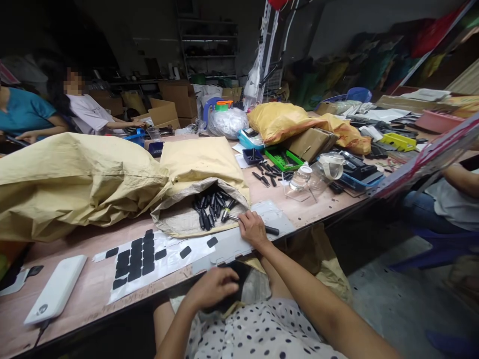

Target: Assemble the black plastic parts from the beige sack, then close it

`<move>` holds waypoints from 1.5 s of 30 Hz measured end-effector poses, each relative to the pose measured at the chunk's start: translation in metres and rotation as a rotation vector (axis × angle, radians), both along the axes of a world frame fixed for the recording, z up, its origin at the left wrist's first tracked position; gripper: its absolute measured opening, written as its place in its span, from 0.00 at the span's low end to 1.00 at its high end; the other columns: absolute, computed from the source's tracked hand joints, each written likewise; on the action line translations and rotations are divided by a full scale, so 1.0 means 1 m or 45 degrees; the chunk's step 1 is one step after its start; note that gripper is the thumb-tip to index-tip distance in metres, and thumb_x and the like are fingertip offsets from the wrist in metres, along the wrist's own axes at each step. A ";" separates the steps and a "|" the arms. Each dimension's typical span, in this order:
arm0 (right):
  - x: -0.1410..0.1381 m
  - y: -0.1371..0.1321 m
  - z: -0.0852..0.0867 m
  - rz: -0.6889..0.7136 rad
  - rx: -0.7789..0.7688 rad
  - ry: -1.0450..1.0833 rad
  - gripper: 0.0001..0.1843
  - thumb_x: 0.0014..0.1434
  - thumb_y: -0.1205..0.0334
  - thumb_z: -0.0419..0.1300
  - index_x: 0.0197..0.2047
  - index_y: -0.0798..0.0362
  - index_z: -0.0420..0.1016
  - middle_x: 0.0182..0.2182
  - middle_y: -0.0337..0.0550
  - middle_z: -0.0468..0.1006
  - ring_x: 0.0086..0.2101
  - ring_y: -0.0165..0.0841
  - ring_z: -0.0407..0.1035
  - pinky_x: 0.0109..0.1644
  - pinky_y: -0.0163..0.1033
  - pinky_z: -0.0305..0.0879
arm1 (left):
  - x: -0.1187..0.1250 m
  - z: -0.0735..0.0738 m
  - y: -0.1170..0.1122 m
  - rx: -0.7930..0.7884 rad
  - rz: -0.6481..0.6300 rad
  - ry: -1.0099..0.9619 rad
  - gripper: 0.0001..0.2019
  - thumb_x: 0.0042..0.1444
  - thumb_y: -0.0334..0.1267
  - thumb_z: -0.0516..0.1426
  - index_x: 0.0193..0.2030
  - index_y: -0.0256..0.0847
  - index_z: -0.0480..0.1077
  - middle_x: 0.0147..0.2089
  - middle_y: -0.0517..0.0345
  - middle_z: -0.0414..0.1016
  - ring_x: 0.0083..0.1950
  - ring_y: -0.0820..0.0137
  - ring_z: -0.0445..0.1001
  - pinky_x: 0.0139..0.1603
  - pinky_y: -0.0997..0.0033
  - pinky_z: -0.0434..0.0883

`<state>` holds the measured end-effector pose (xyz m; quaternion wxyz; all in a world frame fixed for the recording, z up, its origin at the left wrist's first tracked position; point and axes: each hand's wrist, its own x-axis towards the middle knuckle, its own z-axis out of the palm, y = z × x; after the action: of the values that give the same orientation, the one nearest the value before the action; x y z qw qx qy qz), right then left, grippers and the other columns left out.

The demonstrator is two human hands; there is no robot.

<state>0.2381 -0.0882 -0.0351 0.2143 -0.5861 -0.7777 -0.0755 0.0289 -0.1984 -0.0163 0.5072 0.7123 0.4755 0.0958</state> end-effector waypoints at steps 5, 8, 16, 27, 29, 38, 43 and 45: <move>-0.001 0.000 0.001 0.009 -0.005 0.002 0.09 0.64 0.65 0.57 0.43 0.49 0.77 0.37 0.46 0.72 0.40 0.40 0.61 0.42 0.41 0.54 | -0.023 0.033 0.080 0.494 0.823 0.047 0.14 0.54 0.39 0.53 0.41 0.44 0.79 0.35 0.57 0.80 0.35 0.65 0.76 0.40 0.67 0.72; -0.001 0.001 0.001 0.009 -0.006 0.010 0.08 0.63 0.65 0.57 0.43 0.49 0.77 0.37 0.46 0.72 0.40 0.40 0.61 0.42 0.40 0.54 | -0.035 0.032 0.113 0.608 1.068 0.331 0.11 0.50 0.38 0.55 0.37 0.44 0.78 0.35 0.54 0.79 0.38 0.61 0.77 0.42 0.64 0.72; 0.000 0.001 0.000 0.008 -0.013 0.012 0.09 0.63 0.65 0.57 0.44 0.49 0.77 0.37 0.46 0.72 0.40 0.40 0.61 0.42 0.41 0.54 | -0.027 0.026 0.118 0.410 1.046 0.593 0.10 0.50 0.47 0.58 0.25 0.46 0.75 0.35 0.50 0.82 0.41 0.55 0.78 0.35 0.65 0.67; 0.001 0.000 0.002 0.007 -0.012 0.009 0.09 0.64 0.64 0.56 0.44 0.49 0.77 0.37 0.47 0.73 0.40 0.40 0.61 0.43 0.40 0.54 | -0.039 0.023 0.100 0.731 1.149 0.271 0.07 0.46 0.41 0.60 0.32 0.43 0.74 0.36 0.54 0.80 0.37 0.63 0.76 0.42 0.66 0.72; 0.001 0.000 0.003 0.005 -0.031 0.005 0.09 0.64 0.64 0.56 0.45 0.49 0.77 0.37 0.47 0.73 0.40 0.40 0.61 0.43 0.41 0.55 | -0.048 0.021 0.082 0.807 1.042 0.119 0.09 0.48 0.43 0.60 0.35 0.43 0.75 0.35 0.57 0.79 0.35 0.67 0.75 0.41 0.67 0.73; 0.002 -0.001 0.003 -0.043 -0.020 0.088 0.12 0.62 0.62 0.58 0.47 0.50 0.78 0.39 0.48 0.73 0.41 0.41 0.62 0.44 0.41 0.56 | -0.051 -0.009 0.046 0.889 0.638 -0.003 0.10 0.53 0.40 0.59 0.41 0.45 0.76 0.37 0.56 0.76 0.41 0.63 0.74 0.45 0.63 0.74; 0.005 -0.001 0.000 -0.113 0.015 0.133 0.10 0.60 0.60 0.61 0.45 0.51 0.79 0.40 0.49 0.73 0.41 0.41 0.63 0.43 0.42 0.57 | -0.051 -0.020 0.047 1.064 0.804 0.125 0.13 0.47 0.40 0.63 0.42 0.44 0.76 0.38 0.56 0.75 0.41 0.61 0.73 0.47 0.59 0.72; 0.006 0.001 0.001 -0.127 -0.021 0.132 0.07 0.62 0.61 0.60 0.38 0.51 0.79 0.39 0.49 0.74 0.40 0.41 0.64 0.42 0.42 0.58 | -0.051 -0.023 0.048 1.053 0.827 0.206 0.11 0.45 0.40 0.64 0.37 0.43 0.76 0.36 0.56 0.75 0.40 0.60 0.72 0.47 0.59 0.71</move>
<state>0.2442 -0.0869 -0.0342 0.2454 -0.6290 -0.7360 -0.0495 -0.0220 -0.1501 -0.0390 0.0898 0.6741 0.6316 0.3722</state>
